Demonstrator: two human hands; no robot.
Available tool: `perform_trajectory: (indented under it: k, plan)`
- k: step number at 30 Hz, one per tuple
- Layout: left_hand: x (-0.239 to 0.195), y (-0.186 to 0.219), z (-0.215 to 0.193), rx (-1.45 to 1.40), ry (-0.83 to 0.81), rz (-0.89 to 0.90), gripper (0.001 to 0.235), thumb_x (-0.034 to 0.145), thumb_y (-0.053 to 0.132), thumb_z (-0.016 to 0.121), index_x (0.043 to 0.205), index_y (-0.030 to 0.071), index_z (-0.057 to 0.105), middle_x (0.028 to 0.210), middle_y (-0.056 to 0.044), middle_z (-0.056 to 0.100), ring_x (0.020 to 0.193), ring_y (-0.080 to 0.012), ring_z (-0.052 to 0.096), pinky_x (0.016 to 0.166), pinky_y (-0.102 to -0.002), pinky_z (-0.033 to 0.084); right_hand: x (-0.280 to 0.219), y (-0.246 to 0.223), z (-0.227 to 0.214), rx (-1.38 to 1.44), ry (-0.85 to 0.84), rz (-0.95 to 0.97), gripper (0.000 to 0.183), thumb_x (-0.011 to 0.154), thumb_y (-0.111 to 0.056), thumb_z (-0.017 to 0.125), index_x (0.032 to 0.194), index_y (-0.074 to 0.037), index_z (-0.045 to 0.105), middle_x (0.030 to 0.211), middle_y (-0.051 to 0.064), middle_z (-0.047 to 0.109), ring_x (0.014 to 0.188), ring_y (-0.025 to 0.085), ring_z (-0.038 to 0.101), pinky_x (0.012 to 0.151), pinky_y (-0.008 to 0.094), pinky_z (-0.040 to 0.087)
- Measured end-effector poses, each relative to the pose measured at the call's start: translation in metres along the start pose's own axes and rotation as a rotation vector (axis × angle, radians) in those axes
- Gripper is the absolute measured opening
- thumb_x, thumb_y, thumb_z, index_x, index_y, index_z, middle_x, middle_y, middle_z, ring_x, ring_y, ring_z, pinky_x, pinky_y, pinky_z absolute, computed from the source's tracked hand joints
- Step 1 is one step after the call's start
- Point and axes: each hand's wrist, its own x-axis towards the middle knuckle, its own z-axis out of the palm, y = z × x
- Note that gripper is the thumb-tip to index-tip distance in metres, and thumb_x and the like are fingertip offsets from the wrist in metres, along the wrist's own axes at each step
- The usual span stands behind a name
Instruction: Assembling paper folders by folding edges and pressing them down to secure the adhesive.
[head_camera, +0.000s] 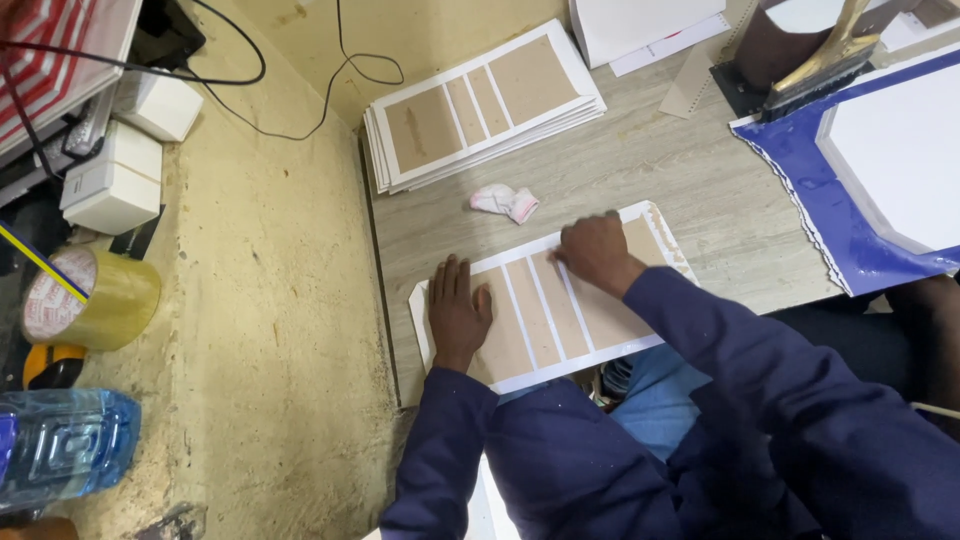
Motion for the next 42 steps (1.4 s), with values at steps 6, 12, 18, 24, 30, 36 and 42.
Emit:
perform_trajectory:
  k: [6, 12, 18, 24, 30, 36, 42]
  plan:
    - [-0.008, -0.009, 0.015, 0.089, 0.166, -0.003, 0.034, 0.098, 0.034, 0.077, 0.122, 0.011, 0.082, 0.128, -0.013, 0.079, 0.123, -0.0329, 0.074, 0.107, -0.048, 0.057, 0.073, -0.02, -0.03, 0.464, 0.177, -0.046, 0.045, 0.11, -0.03, 0.06, 0.151, -0.012, 0.062, 0.145, 0.023, 0.065, 0.139, 0.041, 0.062, 0.104, 0.054, 0.059]
    - [-0.007, -0.009, 0.02, 0.078, 0.209, -0.031, 0.02, 0.094, 0.02, 0.074, 0.109, 0.014, 0.087, 0.117, -0.011, 0.083, 0.112, -0.0284, 0.079, 0.099, -0.042, 0.062, 0.054, -0.036, -0.005, 0.526, 0.157, -0.243, 0.026, 0.109, -0.02, 0.059, 0.123, -0.002, 0.07, 0.113, 0.02, 0.072, 0.109, 0.04, 0.073, 0.092, 0.05, 0.06]
    - [-0.007, -0.004, 0.017, 0.059, 0.289, -0.043, 0.019, 0.09, 0.015, 0.075, 0.104, 0.016, 0.088, 0.111, -0.009, 0.084, 0.105, -0.0278, 0.081, 0.093, -0.039, 0.064, -0.001, 0.049, -0.006, 0.362, 0.147, -0.053, 0.027, 0.111, -0.025, 0.052, 0.115, -0.005, 0.069, 0.086, 0.016, 0.079, 0.085, 0.036, 0.082, 0.086, 0.051, 0.06]
    - [-0.004, -0.002, 0.013, 0.064, 0.336, -0.006, 0.017, 0.09, 0.01, 0.075, 0.102, 0.011, 0.087, 0.109, -0.011, 0.085, 0.103, -0.0304, 0.081, 0.092, -0.039, 0.064, 0.002, 0.089, 0.018, 0.288, 0.003, 0.289, 0.033, 0.108, -0.03, 0.056, 0.126, -0.005, 0.068, 0.075, 0.017, 0.076, 0.071, 0.036, 0.081, 0.064, 0.049, 0.061]
    - [-0.005, 0.0, 0.01, 0.078, 0.355, 0.03, 0.015, 0.091, 0.007, 0.075, 0.101, 0.009, 0.085, 0.108, -0.012, 0.084, 0.102, -0.0299, 0.081, 0.093, -0.037, 0.065, 0.048, -0.034, 0.014, 0.57, -0.115, 0.08, 0.045, 0.106, -0.029, 0.058, 0.139, -0.001, 0.066, 0.102, 0.034, 0.078, 0.101, 0.053, 0.078, 0.081, 0.063, 0.061]
    - [-0.01, 0.001, 0.005, 0.069, 0.334, -0.005, 0.014, 0.087, 0.007, 0.077, 0.099, 0.009, 0.086, 0.107, -0.01, 0.085, 0.101, -0.0287, 0.082, 0.092, -0.036, 0.065, 0.041, -0.111, -0.006, 0.584, -0.182, -0.133, 0.049, 0.104, -0.031, 0.056, 0.144, -0.004, 0.064, 0.102, 0.031, 0.079, 0.101, 0.049, 0.079, 0.085, 0.06, 0.063]
    - [-0.013, -0.007, 0.011, -0.017, 0.307, -0.027, 0.016, 0.092, 0.005, 0.075, 0.104, 0.007, 0.085, 0.112, -0.013, 0.084, 0.105, -0.0302, 0.081, 0.096, -0.038, 0.064, 0.03, 0.014, 0.034, 0.57, -0.235, 0.185, 0.052, 0.104, -0.032, 0.055, 0.145, -0.002, 0.063, 0.109, 0.036, 0.078, 0.107, 0.054, 0.077, 0.086, 0.068, 0.058]
